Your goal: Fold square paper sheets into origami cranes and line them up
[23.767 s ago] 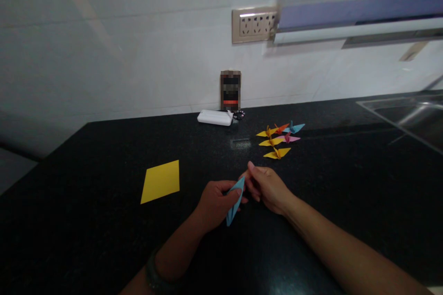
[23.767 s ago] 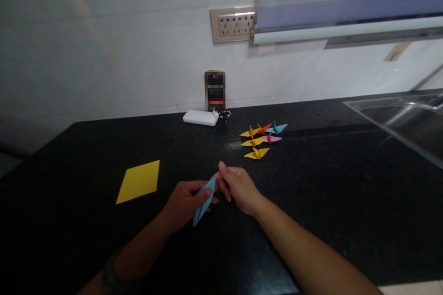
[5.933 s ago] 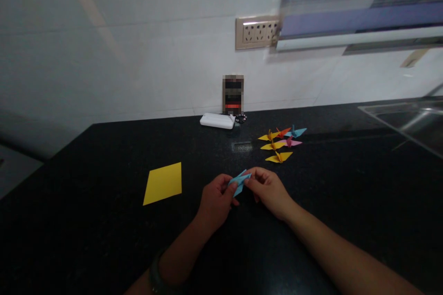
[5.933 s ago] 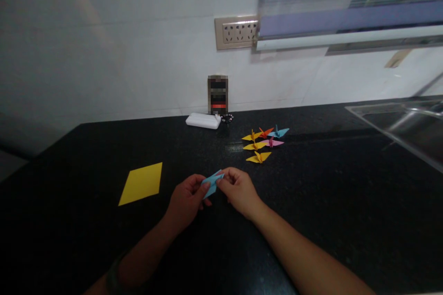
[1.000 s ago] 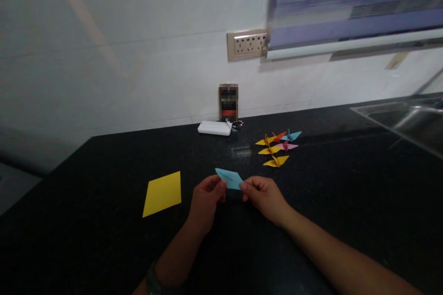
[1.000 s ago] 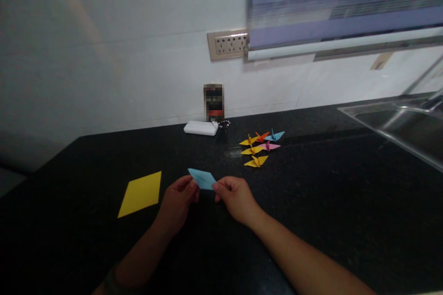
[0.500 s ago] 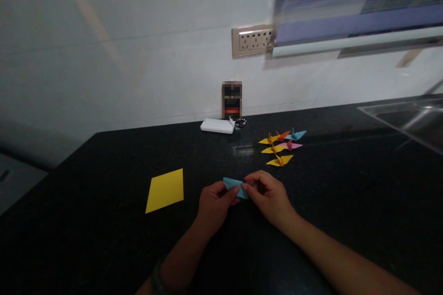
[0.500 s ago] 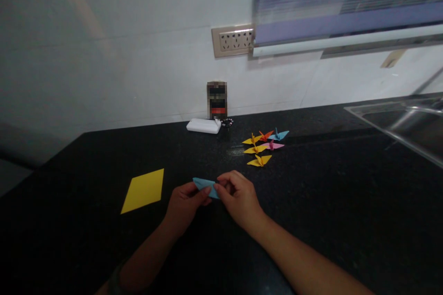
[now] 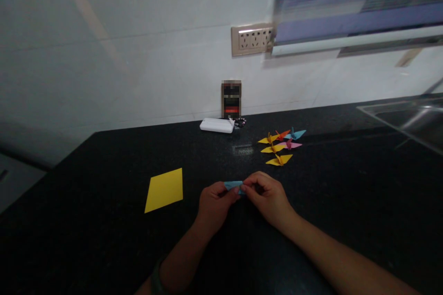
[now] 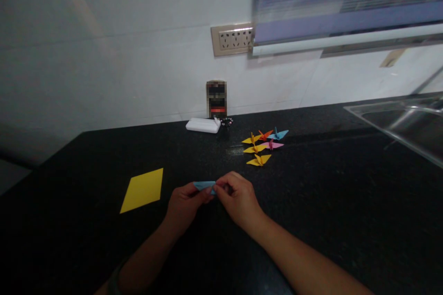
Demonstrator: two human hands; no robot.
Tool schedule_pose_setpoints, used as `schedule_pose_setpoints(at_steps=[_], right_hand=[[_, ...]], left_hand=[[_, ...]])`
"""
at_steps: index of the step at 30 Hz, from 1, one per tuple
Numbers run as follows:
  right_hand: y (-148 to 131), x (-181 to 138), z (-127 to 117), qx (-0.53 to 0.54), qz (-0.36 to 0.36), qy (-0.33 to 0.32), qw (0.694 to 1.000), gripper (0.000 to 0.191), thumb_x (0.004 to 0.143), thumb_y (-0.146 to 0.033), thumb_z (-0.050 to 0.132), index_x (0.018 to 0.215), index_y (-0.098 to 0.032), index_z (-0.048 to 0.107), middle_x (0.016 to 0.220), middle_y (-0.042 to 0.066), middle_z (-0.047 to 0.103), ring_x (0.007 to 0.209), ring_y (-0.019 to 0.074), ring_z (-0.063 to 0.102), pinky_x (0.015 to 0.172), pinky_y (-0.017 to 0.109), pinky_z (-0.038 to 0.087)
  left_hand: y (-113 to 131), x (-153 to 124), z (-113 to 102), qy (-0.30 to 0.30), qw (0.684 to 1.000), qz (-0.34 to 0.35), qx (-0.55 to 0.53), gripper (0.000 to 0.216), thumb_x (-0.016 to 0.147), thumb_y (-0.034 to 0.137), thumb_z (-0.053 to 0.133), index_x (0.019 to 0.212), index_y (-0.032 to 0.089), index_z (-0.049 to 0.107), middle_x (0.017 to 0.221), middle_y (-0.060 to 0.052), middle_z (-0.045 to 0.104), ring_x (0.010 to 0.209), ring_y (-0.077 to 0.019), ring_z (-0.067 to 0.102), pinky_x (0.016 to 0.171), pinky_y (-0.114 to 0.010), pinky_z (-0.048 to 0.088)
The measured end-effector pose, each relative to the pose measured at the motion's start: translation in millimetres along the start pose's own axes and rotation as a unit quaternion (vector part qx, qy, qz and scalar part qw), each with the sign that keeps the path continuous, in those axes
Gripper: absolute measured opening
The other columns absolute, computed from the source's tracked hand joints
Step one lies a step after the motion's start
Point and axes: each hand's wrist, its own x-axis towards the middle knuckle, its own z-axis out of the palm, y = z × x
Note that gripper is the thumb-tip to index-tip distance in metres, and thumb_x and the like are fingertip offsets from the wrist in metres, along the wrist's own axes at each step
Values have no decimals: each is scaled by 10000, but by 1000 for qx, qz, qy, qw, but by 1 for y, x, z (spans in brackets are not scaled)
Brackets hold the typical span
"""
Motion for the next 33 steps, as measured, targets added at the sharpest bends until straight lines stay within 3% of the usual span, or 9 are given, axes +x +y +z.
schedule_pose_setpoints(at_steps=[7,15,19,22,24,33], right_hand=[[0,-1,0,42,-27,-4,999,131,751,-168,565,818,-203,673,765,40,607,704,139,570,616,260,466],[-3,-1,-3,41,-37,-12,998,107,753,-190,558,766,-200,664,772,41,600,700,136,560,611,260,454],[-3,0,-1,71,50,-32,996,81,716,-235,596,667,-172,588,623,-1,537,554,100,485,483,214,385],[-1,0,2,133,131,-49,981,95,701,-256,601,710,-172,558,556,-35,492,496,83,445,447,196,358],[0,0,3,158,147,-53,975,110,699,-259,598,757,-171,566,572,-30,509,507,87,460,460,199,372],[-4,-2,0,53,24,-9,998,61,730,-211,567,702,-181,613,671,16,549,593,112,495,517,227,393]], left_hand=[[3,1,2,23,998,-32,-57,222,669,336,637,788,159,696,711,-42,684,661,-168,618,641,-275,484],[6,0,2,24,996,-40,-78,192,657,306,650,777,165,702,673,-28,682,633,-151,609,610,-250,475],[10,-2,3,-3,997,-35,-69,166,655,289,649,735,154,703,607,-14,659,571,-128,572,567,-231,447],[10,-2,3,-24,995,-40,-84,177,665,296,641,751,154,702,611,-13,657,567,-122,563,570,-230,440],[9,-3,2,-34,994,-42,-94,189,668,303,640,768,154,701,630,-17,661,580,-124,567,578,-231,441],[14,-3,4,-7,992,-64,-105,156,651,294,649,701,154,698,625,-17,661,582,-127,571,585,-232,441]])
